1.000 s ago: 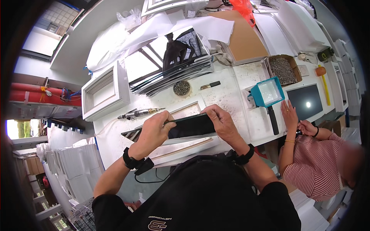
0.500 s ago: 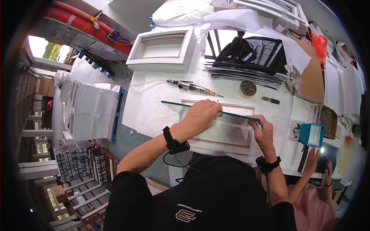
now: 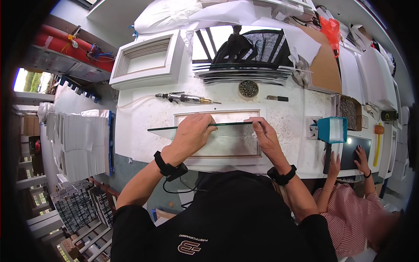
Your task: The person uses a power drill to fasten screws into a white rectangular frame on a workbench. After securing the frame, they pick up a rectangular mirror and place it into the frame. The person then moves the assembled unit to a nearby rack and stacks it with other similar units.
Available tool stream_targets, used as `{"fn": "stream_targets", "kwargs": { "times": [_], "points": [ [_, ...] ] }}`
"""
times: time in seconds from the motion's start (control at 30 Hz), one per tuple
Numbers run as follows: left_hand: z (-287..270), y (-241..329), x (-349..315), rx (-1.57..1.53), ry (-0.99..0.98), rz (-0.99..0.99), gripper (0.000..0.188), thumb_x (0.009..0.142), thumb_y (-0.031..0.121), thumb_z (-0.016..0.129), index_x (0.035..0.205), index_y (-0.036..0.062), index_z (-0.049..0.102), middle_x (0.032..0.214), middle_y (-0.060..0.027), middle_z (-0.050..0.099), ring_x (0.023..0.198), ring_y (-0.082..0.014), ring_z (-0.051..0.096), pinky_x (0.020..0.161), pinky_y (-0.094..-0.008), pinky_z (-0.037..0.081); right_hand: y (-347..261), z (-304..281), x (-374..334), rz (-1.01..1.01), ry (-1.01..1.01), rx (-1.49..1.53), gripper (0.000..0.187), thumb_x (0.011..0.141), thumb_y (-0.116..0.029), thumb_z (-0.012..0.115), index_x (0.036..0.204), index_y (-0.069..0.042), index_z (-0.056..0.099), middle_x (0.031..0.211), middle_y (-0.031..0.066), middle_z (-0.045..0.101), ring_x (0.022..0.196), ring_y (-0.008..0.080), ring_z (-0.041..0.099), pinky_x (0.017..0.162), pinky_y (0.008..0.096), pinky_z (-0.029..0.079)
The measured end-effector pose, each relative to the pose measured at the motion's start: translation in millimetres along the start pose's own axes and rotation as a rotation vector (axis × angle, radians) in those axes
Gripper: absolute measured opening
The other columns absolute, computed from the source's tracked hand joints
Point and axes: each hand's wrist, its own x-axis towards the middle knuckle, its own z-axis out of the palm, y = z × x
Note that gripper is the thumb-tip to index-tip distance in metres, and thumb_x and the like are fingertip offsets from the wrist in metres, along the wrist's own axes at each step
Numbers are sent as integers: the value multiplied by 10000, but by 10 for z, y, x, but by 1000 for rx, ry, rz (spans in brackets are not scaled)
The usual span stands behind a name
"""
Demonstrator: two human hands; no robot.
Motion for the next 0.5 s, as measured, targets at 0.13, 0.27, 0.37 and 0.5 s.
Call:
{"fn": "stream_targets", "kwargs": {
  "times": [0.13, 0.27, 0.37, 0.5],
  "points": [
    [-79, 64, -24, -96, -67, -73, 144, 914, 173, 726, 949, 52, 656, 909, -123, 694, 880, -341, 657, 773, -424, 512, -122, -7, -40, 6, -50, 44, 357, 1098, -335, 518, 1256, -40, 644, 1265, 119, 659, 1203, 214, 587, 1065, 329, 421],
    [-170, 98, 26, -187, -225, -177, 159, 961, 200, 686, 989, 47, 719, 948, -122, 718, 859, -314, 680, 757, -403, 533, -116, -3, -124, 21, -90, 124, 415, 1105, -354, 489, 1354, -37, 587, 1348, 105, 628, 1278, 207, 548, 1096, 321, 401],
    [-239, 174, 44, -168, -279, -128, 246, 984, 270, 639, 1024, 58, 756, 942, -122, 735, 867, -342, 685, 770, -420, 540, -93, -5, -198, 84, -135, 218, 460, 1103, -364, 465, 1421, -43, 547, 1414, 82, 588, 1337, 175, 493, 1124, 311, 373],
    [-309, 165, 114, -174, -376, -20, 215, 970, 220, 635, 1016, 61, 774, 945, -144, 745, 858, -354, 691, 778, -423, 548, -34, -40, -253, 77, -185, 299, 442, 1079, -232, 409, 1446, -14, 522, 1491, 93, 525, 1396, 176, 436, 1168, 326, 337]
  ]
}}
